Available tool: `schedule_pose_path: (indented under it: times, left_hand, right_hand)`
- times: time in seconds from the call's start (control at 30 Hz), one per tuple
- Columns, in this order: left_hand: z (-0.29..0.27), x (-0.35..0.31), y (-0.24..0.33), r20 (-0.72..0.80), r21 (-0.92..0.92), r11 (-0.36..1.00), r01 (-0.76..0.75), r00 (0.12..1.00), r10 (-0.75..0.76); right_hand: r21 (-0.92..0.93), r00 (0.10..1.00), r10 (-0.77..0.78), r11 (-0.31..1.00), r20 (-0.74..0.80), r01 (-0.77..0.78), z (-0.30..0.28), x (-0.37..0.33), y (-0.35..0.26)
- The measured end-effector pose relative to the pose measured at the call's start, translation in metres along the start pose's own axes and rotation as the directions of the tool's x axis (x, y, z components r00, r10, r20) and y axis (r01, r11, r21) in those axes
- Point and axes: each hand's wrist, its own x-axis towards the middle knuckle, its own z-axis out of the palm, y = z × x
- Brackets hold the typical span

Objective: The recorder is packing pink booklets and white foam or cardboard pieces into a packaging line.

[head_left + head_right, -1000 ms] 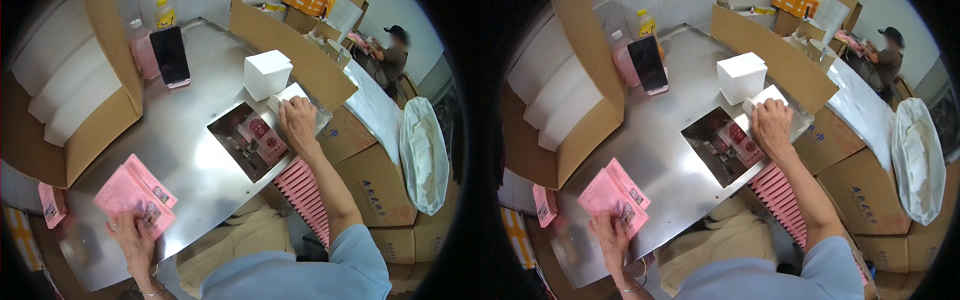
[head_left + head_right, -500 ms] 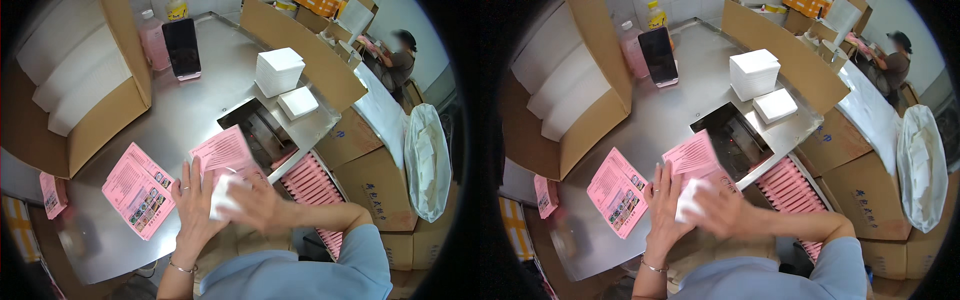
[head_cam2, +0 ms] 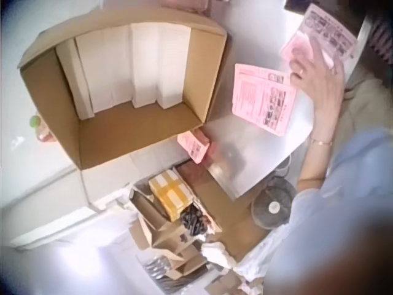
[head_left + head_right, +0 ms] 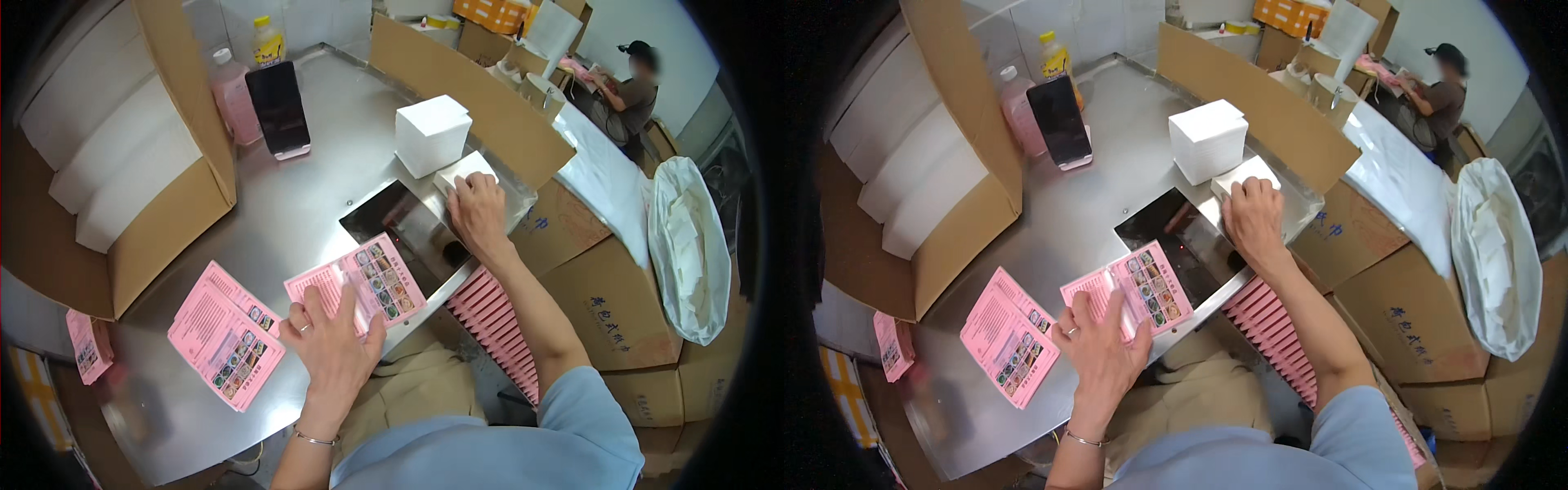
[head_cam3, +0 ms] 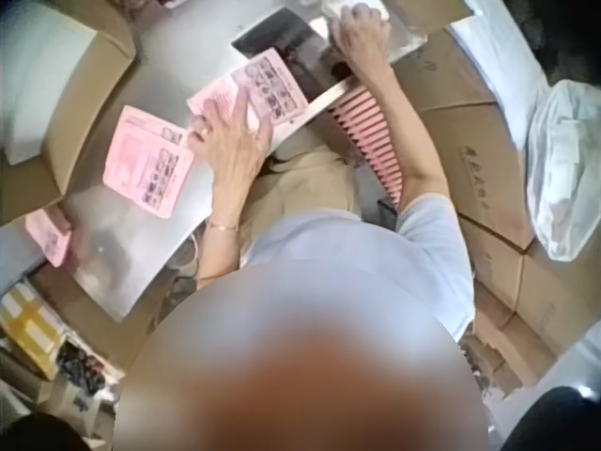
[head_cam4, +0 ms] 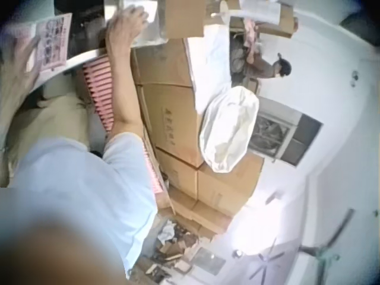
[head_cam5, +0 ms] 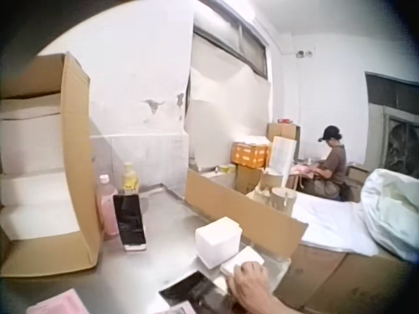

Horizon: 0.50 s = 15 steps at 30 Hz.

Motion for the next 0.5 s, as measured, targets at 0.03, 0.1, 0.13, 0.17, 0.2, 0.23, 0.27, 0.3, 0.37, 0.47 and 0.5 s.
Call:
schedule_pose_path:
  times: [0.03, 0.1, 0.13, 0.17, 0.2, 0.23, 0.27, 0.3, 0.37, 0.47, 0.5]
  left_hand:
    - [-0.001, -0.002, -0.005, -0.063, 0.027, 0.998, -0.052, 0.997, 0.054]
    - [-0.005, -0.002, -0.007, -0.123, 0.058, 0.994, -0.097, 0.987, 0.104]
    - [-0.011, -0.001, -0.008, -0.062, 0.032, 0.994, -0.107, 0.992, 0.109]
    - [-0.014, -0.001, -0.008, -0.001, 0.005, 0.993, -0.116, 0.993, 0.116]
    - [-0.011, -0.002, -0.008, 0.003, 0.006, 0.993, -0.115, 0.993, 0.115]
    - [-0.006, -0.004, -0.008, 0.013, -0.004, 0.992, -0.125, 0.992, 0.125]
    - [-0.001, -0.006, -0.008, 0.022, -0.013, 0.991, -0.136, 0.990, 0.136]
    - [0.002, -0.009, -0.010, 0.021, -0.009, 0.991, -0.132, 0.991, 0.132]
    - [0.007, -0.013, -0.012, 0.109, -0.249, 0.947, -0.205, 0.965, 0.237]
    - [-0.005, -0.013, -0.022, 0.122, -0.381, 0.923, -0.058, 0.986, 0.112]
    - [-0.014, -0.008, -0.025, 0.140, -0.312, 0.949, -0.031, 0.987, 0.079]
  right_hand:
    - [0.074, 1.000, -0.004, 0.997, 0.016, 0.003, 0.002, 0.000, 0.002]
    - [0.152, 0.994, 0.063, 0.985, 0.092, -0.077, 0.004, 0.003, 0.012]
    - [0.218, 0.975, 0.133, 0.961, 0.176, -0.170, 0.005, 0.004, 0.013]
    - [0.244, 0.989, 0.108, 0.961, 0.104, -0.130, 0.007, 0.002, 0.013]
    - [0.245, 0.988, 0.108, 0.961, 0.107, -0.132, 0.007, 0.000, 0.015]
    - [0.281, 0.991, 0.106, 0.952, 0.080, -0.125, 0.007, -0.004, 0.018]
    - [0.316, 0.993, 0.105, 0.942, 0.053, -0.117, 0.006, -0.006, 0.020]
    - [0.322, 0.993, 0.103, 0.940, 0.052, -0.115, -0.001, -0.003, 0.015]
    - [0.377, 0.998, 0.048, 0.925, 0.026, -0.054, -0.022, 0.001, 0.002]
    - [0.559, 0.900, -0.435, 0.745, -0.004, 0.363, -0.061, -0.034, -0.073]
    - [0.645, 0.857, -0.512, 0.637, -0.053, 0.421, -0.086, -0.053, -0.098]
